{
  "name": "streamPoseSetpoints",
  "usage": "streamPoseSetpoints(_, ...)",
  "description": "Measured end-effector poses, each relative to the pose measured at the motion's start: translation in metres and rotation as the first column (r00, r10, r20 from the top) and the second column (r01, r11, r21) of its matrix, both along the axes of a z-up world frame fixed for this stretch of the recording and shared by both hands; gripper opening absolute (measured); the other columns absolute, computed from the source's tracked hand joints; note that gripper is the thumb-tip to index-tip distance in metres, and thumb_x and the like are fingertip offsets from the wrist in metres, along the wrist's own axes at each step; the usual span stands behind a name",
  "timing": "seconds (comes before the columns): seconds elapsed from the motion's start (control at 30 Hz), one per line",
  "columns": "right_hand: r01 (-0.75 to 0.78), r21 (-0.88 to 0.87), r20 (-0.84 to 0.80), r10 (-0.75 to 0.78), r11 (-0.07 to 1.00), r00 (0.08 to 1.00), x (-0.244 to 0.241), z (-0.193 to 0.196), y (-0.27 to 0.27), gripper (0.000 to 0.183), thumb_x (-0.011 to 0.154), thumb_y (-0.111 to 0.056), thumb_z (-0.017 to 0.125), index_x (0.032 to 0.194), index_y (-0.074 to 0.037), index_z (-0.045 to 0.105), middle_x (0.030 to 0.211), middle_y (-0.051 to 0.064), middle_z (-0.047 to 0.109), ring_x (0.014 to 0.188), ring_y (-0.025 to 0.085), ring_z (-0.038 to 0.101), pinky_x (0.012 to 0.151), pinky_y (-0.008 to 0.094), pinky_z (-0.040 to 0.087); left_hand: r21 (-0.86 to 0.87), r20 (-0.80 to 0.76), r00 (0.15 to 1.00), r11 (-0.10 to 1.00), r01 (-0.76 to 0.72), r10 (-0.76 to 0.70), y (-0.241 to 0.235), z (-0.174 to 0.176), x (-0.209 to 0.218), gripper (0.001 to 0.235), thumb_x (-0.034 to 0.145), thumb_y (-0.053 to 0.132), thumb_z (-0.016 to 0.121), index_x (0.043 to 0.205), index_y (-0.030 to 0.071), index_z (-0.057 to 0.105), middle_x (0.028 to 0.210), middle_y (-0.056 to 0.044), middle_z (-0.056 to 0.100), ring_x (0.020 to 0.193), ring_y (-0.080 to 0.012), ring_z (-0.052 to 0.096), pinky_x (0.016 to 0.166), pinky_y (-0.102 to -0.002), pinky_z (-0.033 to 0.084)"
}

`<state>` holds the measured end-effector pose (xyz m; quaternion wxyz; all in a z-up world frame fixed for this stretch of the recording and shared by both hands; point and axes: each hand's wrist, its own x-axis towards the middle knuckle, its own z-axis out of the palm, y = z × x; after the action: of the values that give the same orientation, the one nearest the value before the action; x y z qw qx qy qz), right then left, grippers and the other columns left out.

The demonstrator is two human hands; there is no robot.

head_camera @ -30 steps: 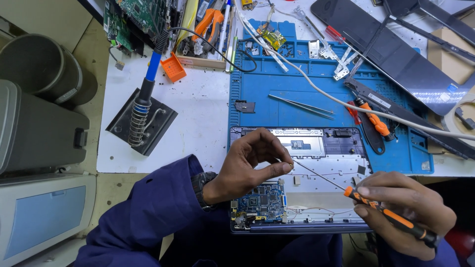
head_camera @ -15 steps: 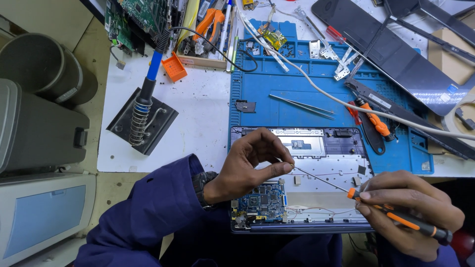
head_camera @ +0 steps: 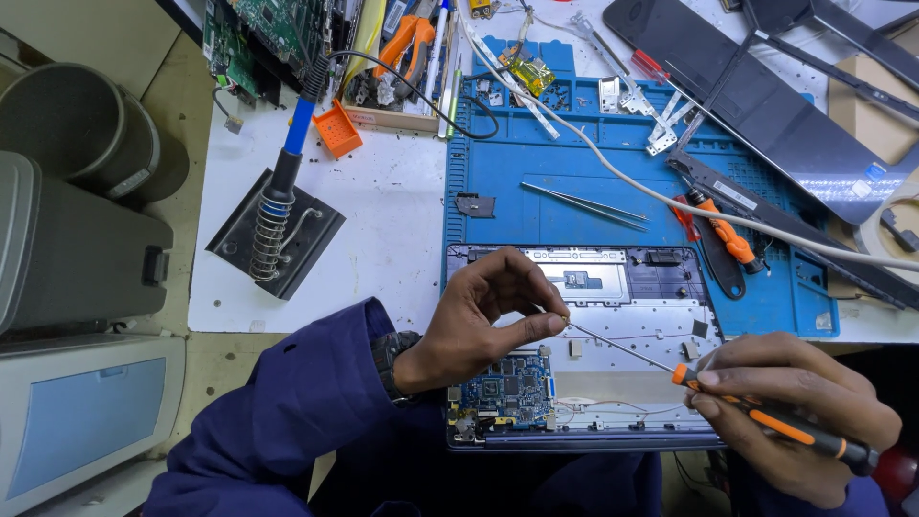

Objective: The person uses tweezers to position a small component on a circuit board inside a disassembled electronic device. They then use a soldering iron to solder the component in place, applying heat and solder to the connection points.

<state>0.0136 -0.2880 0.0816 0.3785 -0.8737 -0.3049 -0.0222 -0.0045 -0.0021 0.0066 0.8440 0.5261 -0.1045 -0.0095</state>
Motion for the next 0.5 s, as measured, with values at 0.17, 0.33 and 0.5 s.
streamPoseSetpoints(0.17,0.015,-0.020,-0.006,-0.016,1.000,1.000,-0.001,0.004,0.001,0.021,0.073,-0.007,0.083,0.093,-0.010,0.076,0.095,0.010,0.075,0.083,0.017,0.078,0.086,0.029,0.068,0.001,0.001,1.000,1.000,0.003,-0.003,0.000,-0.001,0.000,0.023,0.093,0.005,0.076,0.107,0.011,0.059,0.101,-0.007,0.071,0.095,-0.0200,0.073,0.092,-0.031,0.066)
streamPoseSetpoints(0.33,0.005,-0.065,0.006,-0.005,0.998,1.000,0.001,0.004,0.001,0.023,0.072,-0.012,0.085,0.094,-0.013,0.076,0.095,0.009,0.076,0.082,0.016,0.078,0.082,0.028,0.067,0.000,0.006,1.000,1.000,0.009,-0.009,0.000,-0.002,-0.001,0.022,0.094,0.006,0.076,0.108,0.011,0.059,0.102,-0.008,0.070,0.097,-0.0208,0.073,0.093,-0.031,0.066)
streamPoseSetpoints(0.5,-0.015,0.131,-0.060,0.023,0.991,0.998,0.001,-0.018,-0.012,0.027,0.078,-0.017,0.075,0.101,-0.003,0.071,0.092,0.013,0.078,0.070,0.020,0.084,0.073,0.028,0.072,0.001,0.004,1.000,1.000,0.013,-0.013,0.000,-0.002,-0.001,0.022,0.094,0.006,0.076,0.107,0.011,0.059,0.101,-0.007,0.071,0.096,-0.0204,0.074,0.093,-0.032,0.066)
